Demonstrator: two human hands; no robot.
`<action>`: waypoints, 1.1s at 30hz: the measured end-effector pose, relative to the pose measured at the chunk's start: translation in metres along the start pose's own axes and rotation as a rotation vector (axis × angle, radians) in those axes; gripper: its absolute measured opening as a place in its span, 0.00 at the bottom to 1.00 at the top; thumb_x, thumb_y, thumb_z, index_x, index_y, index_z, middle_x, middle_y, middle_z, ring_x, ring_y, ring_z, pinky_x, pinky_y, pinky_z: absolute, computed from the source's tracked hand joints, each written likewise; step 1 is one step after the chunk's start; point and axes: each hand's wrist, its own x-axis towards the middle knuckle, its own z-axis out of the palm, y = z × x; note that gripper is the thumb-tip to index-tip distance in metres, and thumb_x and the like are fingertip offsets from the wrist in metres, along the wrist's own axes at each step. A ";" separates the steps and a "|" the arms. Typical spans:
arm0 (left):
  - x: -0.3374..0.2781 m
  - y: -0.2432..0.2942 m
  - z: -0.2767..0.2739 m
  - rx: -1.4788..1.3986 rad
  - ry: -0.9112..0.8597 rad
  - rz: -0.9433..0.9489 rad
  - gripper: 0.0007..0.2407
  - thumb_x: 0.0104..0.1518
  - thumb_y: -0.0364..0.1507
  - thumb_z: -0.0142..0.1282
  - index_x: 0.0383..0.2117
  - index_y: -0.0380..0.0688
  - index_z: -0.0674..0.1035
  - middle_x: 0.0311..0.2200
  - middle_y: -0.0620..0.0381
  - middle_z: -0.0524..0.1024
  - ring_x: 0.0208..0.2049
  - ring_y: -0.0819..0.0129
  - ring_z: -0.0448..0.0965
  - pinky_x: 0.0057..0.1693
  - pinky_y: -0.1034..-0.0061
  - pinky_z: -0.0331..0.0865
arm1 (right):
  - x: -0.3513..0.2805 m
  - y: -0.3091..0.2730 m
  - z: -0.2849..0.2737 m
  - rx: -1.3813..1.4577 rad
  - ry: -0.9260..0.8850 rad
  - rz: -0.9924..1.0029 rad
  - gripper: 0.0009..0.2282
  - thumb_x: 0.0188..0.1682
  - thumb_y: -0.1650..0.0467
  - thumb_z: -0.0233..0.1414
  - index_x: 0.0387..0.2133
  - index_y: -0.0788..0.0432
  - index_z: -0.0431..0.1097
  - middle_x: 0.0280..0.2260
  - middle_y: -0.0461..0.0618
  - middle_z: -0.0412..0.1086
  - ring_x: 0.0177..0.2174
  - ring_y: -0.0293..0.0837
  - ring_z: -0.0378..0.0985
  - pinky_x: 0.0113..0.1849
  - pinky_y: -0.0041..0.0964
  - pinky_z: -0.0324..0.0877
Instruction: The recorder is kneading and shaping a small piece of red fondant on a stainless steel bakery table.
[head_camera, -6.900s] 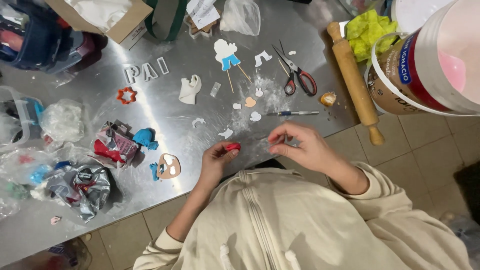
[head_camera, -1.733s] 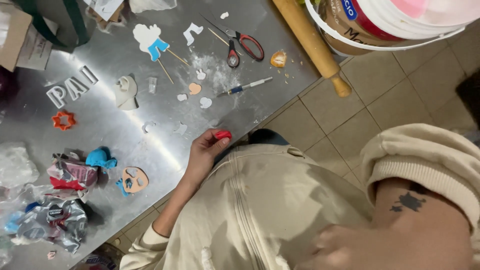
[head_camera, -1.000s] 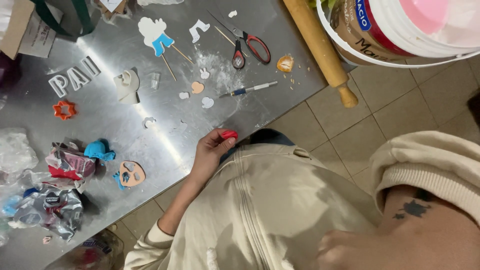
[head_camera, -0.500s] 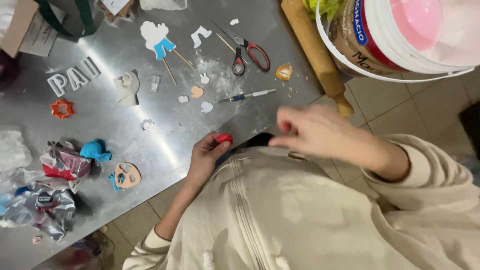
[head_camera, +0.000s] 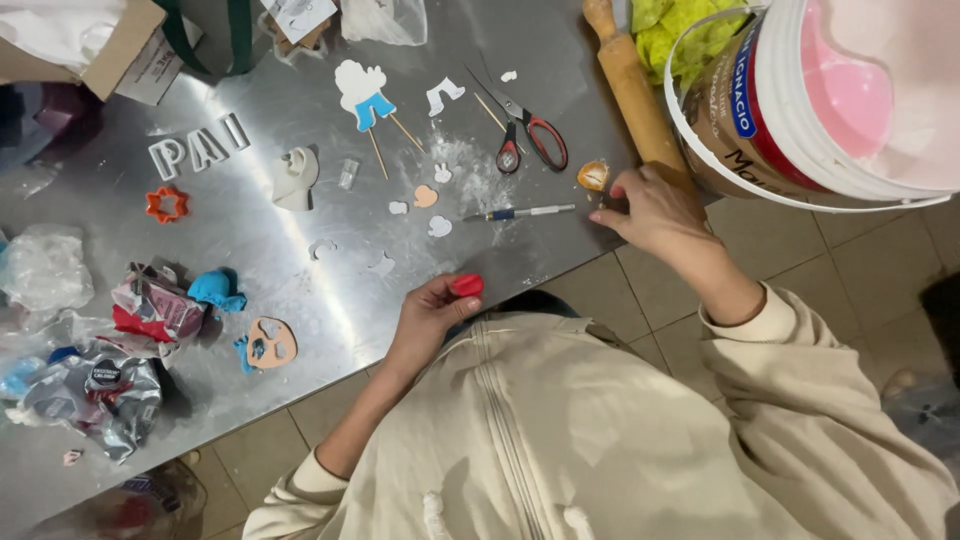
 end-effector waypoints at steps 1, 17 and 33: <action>-0.001 0.004 0.001 -0.016 -0.004 0.017 0.12 0.56 0.24 0.64 0.46 0.37 0.81 0.37 0.64 0.80 0.38 0.80 0.76 0.47 0.83 0.71 | -0.002 -0.003 -0.003 0.006 0.022 0.016 0.21 0.43 0.56 0.63 0.40 0.58 0.72 0.43 0.57 0.70 0.42 0.58 0.74 0.42 0.50 0.68; -0.008 -0.013 -0.022 0.033 0.076 0.105 0.07 0.61 0.22 0.58 0.41 0.32 0.84 0.32 0.60 0.82 0.34 0.80 0.76 0.44 0.81 0.71 | -0.054 -0.143 0.023 0.531 -0.055 -0.346 0.11 0.48 0.68 0.61 0.43 0.58 0.76 0.36 0.51 0.75 0.29 0.42 0.78 0.30 0.35 0.72; -0.040 -0.002 -0.051 0.323 0.030 0.163 0.09 0.59 0.28 0.61 0.43 0.39 0.83 0.31 0.58 0.84 0.31 0.79 0.77 0.41 0.78 0.72 | -0.056 -0.192 0.074 0.579 -0.058 -0.394 0.10 0.49 0.66 0.60 0.41 0.56 0.76 0.36 0.50 0.77 0.32 0.44 0.80 0.35 0.38 0.73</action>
